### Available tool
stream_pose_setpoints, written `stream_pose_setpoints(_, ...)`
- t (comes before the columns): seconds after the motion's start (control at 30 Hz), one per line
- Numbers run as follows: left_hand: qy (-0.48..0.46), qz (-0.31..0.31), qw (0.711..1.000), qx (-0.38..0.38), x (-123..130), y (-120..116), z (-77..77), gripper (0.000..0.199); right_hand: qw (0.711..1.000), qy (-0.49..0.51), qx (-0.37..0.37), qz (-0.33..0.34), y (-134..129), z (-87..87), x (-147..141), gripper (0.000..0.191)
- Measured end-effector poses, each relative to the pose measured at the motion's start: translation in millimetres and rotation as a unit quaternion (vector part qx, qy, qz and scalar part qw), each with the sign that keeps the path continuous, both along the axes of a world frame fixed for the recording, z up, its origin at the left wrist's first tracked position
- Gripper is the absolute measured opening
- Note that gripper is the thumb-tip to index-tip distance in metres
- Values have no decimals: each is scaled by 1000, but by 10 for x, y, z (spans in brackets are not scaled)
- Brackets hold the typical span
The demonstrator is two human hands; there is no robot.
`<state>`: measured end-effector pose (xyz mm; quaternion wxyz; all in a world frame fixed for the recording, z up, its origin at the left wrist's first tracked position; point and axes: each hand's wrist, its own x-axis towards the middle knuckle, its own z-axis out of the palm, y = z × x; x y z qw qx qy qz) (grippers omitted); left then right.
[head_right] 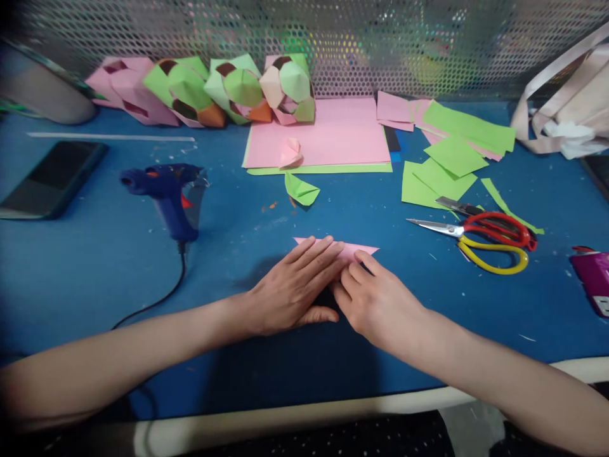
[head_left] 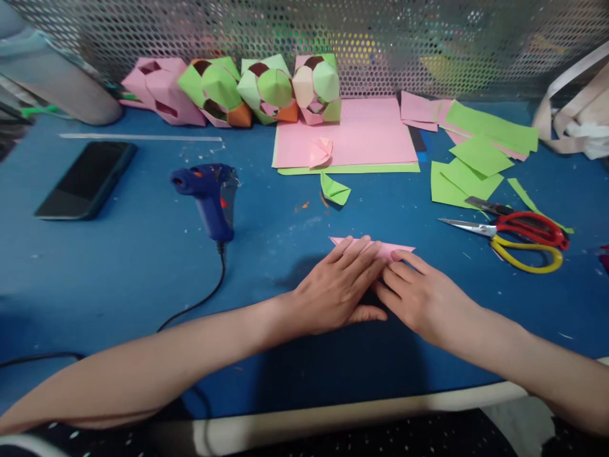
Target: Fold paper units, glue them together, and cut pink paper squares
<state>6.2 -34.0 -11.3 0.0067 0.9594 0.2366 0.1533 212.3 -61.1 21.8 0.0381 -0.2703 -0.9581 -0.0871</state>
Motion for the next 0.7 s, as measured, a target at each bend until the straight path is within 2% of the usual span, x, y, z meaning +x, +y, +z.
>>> stream_pose_setpoints(0.17,17,69,996,57,-21,-77,1,90,1000,-10,-1,-4,-20,-9,20,36)
stream_pose_setpoints(0.27,49,127,986,91,-52,-130,19,89,1000,-2,-11,-12,-32,-25,33,34)
stream_pose_setpoints(0.37,58,158,978,123,-119,-102,29,86,1000,5,-20,-14,-37,-25,38,34)
stream_pose_setpoints(0.47,49,161,978,124,-195,-4,72,77,1000,9,-14,-9,-37,-6,34,35)
stream_pose_setpoints(0.57,30,162,981,105,-224,66,170,59,1000,13,-6,-7,-33,8,25,37)
stream_pose_setpoints(0.63,19,142,984,101,-206,55,232,44,1000,15,-4,-12,-30,4,19,37)
stream_pose_setpoints(0.7,15,95,991,89,-167,-1,256,33,1000,15,-6,-17,-28,-8,14,35)
